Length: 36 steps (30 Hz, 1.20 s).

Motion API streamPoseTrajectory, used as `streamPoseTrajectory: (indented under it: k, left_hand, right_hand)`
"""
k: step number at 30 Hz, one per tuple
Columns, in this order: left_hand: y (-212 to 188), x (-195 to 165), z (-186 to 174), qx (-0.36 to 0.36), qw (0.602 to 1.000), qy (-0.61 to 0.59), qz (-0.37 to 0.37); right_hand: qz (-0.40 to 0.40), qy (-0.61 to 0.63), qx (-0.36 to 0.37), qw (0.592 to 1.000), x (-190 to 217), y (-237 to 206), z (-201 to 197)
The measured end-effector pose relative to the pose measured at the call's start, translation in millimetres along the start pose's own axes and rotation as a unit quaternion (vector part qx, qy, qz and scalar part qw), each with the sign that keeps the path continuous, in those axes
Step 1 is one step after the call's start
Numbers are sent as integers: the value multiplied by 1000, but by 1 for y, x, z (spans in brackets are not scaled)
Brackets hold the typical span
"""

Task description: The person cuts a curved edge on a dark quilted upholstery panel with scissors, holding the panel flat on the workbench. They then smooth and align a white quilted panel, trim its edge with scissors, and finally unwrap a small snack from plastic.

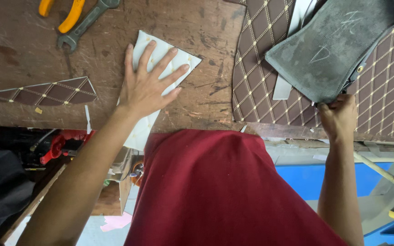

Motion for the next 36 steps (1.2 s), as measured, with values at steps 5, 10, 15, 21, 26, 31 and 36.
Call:
streamPoseTrajectory:
  k: [5, 10, 15, 21, 26, 31, 36]
  left_hand:
    - [-3, 0, -1, -10, 999, 37, 6]
    - [-7, -4, -5, -55, 994, 90, 35]
    - [-9, -4, -8, -64, 996, 39, 51]
    - [-10, -6, -12, -97, 993, -1, 73]
    - [-10, -9, -10, -108, 991, 5, 82]
    - [-11, -10, -10, -92, 993, 12, 77]
    - [-13, -14, -7, -84, 993, 39, 75]
  right_hand:
    - [16, 94, 57, 994, -15, 0, 0]
    - [22, 19, 41, 999, -14, -1, 2]
    - [-51, 50, -114, 991, 22, -27, -35]
    - [-341, 45, -216, 914, 191, -82, -19]
    - [-421, 161, -55, 891, 304, -106, 42]
    - [-375, 92, 6, 922, 315, -114, 49]
    - [-376, 71, -2, 924, 316, -115, 49]
Point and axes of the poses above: each hand's wrist, its own y-axis towards the middle knuckle, its own z-axis out of the palm, x = y × z, the point moved 6 cm from there along y, towards the middle knuckle, and after that the axes turned 10 degrees about -y, right-handed, at the moved point
